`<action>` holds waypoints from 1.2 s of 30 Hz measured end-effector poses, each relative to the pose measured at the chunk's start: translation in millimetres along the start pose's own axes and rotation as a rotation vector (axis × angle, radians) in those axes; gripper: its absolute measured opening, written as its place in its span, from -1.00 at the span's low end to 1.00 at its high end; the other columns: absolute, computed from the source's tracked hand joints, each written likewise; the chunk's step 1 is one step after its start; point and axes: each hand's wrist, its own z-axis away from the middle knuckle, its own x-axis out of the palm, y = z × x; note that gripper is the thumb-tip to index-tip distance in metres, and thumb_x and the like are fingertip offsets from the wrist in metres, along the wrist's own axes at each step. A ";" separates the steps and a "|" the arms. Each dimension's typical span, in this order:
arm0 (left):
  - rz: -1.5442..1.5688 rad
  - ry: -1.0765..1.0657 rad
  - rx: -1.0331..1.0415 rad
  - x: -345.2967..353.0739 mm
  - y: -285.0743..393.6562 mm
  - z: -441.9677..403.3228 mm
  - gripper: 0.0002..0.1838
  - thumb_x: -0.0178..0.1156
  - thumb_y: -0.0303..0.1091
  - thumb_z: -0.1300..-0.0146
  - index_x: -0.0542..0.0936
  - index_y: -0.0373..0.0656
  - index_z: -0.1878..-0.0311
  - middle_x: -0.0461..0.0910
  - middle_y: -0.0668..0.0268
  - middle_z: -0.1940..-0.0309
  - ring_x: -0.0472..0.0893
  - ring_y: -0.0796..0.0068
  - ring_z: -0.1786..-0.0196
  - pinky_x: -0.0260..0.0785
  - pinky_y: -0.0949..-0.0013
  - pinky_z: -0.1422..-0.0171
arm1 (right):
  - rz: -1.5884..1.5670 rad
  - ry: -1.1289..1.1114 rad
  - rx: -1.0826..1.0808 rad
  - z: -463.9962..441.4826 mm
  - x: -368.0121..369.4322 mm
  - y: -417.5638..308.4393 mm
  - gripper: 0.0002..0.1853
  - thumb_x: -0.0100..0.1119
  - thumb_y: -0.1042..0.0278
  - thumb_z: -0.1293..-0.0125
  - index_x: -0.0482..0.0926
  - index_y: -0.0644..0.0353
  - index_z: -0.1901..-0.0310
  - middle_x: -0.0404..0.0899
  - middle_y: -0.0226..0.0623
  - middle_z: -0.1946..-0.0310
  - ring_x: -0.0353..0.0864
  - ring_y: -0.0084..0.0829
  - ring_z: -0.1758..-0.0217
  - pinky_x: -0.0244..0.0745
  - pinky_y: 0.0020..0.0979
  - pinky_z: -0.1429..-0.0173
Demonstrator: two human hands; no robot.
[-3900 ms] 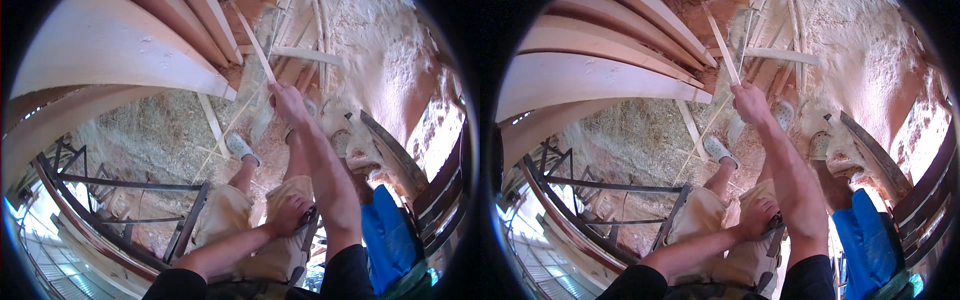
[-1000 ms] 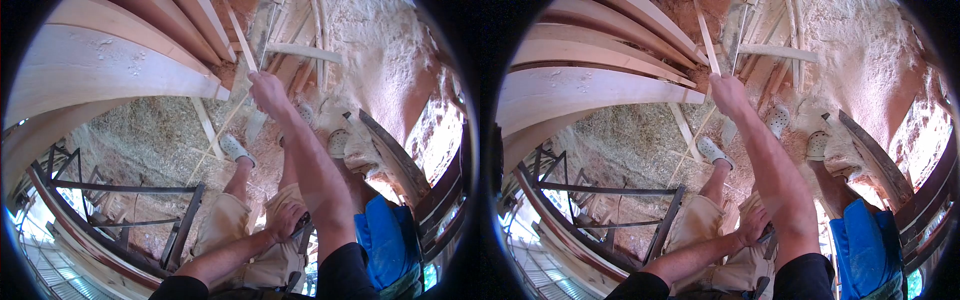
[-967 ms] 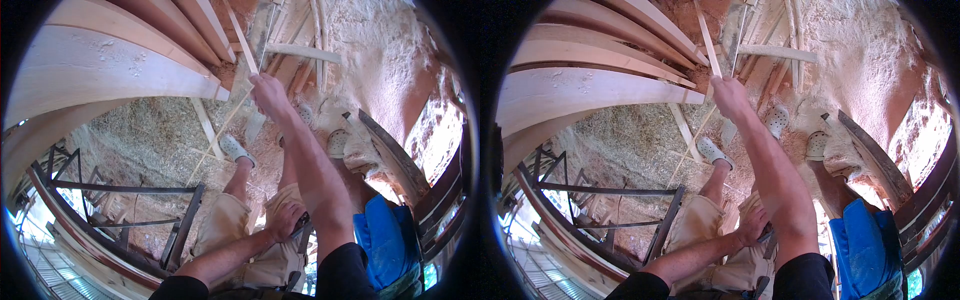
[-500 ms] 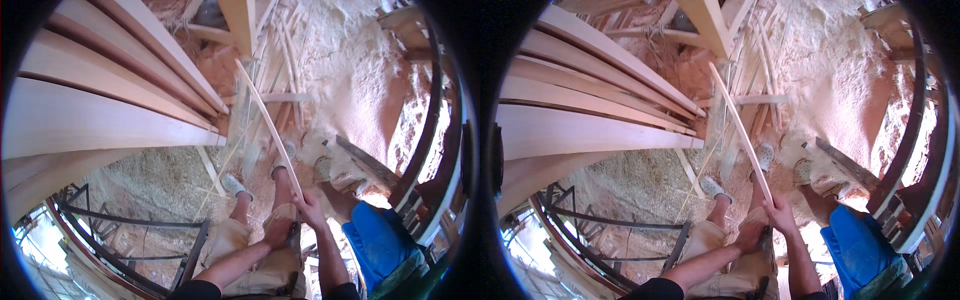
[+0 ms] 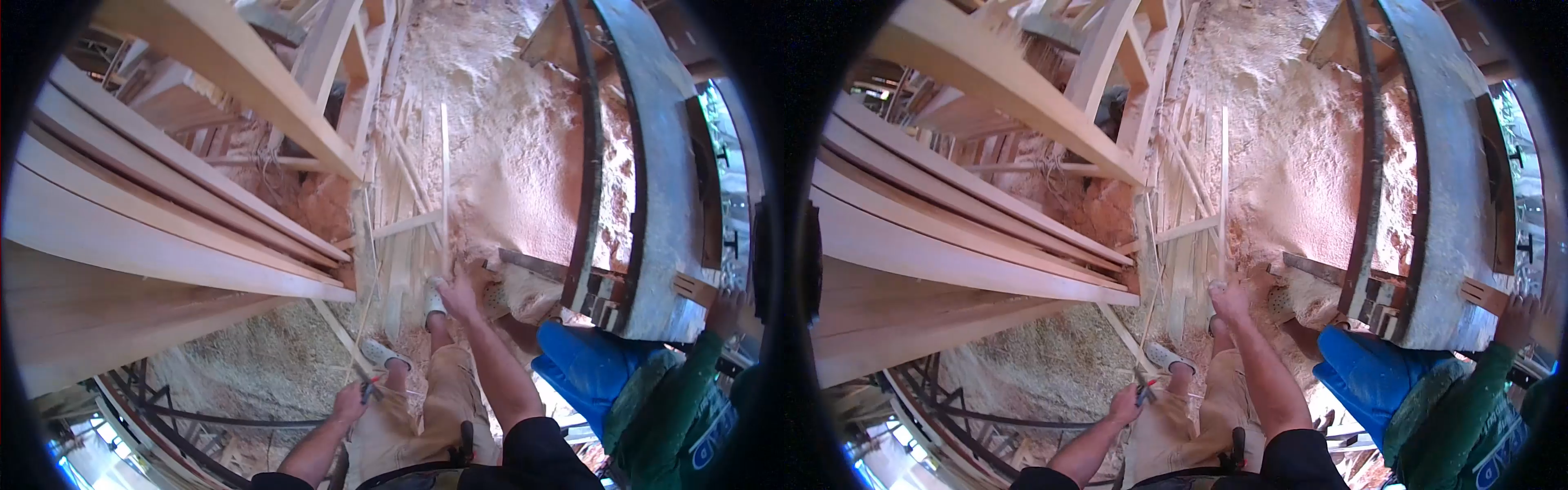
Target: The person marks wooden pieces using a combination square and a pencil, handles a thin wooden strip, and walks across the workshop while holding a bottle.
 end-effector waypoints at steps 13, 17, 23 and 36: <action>0.422 0.039 -0.594 -54.1 -76.9 96.9 -0.51 0.03 0.01 -0.44 0.60 -0.06 -0.26 0.71 -0.07 0.05 0.69 -0.06 -0.09 0.50 0.00 -0.13 | 0.554 -0.564 0.259 183.7 -58.9 225.0 -0.69 0.13 0.14 -0.35 0.76 0.15 0.15 0.77 -0.11 0.12 0.80 -0.20 0.15 0.68 -0.10 0.08; 0.515 0.097 -0.510 -75.2 -66.3 94.5 -0.51 0.05 0.08 -0.49 0.72 -0.17 0.19 0.68 0.32 0.44 0.62 0.44 0.41 0.44 0.27 0.26 | 0.122 -0.561 0.604 267.2 -66.0 281.4 -0.65 0.08 0.14 -0.36 0.70 0.16 0.00 0.70 0.00 -0.06 0.80 -0.21 0.18 0.69 -0.08 0.14; 0.519 0.111 -0.448 -113.8 -73.8 82.9 -0.54 0.06 0.05 -0.47 0.73 -0.15 0.19 0.70 0.24 0.38 0.64 0.36 0.34 0.46 0.18 0.19 | -0.187 -0.449 0.782 366.4 -40.9 231.9 -0.63 0.07 0.05 -0.40 0.70 0.10 0.00 0.73 -0.08 0.06 0.78 -0.21 0.15 0.69 -0.07 0.09; 0.479 0.271 -0.247 -139.3 -75.7 157.5 -0.63 0.19 -0.02 -0.38 0.71 -0.13 0.06 0.71 0.20 0.38 0.71 0.26 0.31 0.52 0.15 0.16 | 0.641 -0.188 -0.248 202.9 -68.6 201.1 -0.60 -0.04 0.08 -0.43 0.75 0.12 0.28 0.75 -0.22 0.40 0.75 -0.25 0.39 0.63 -0.15 0.21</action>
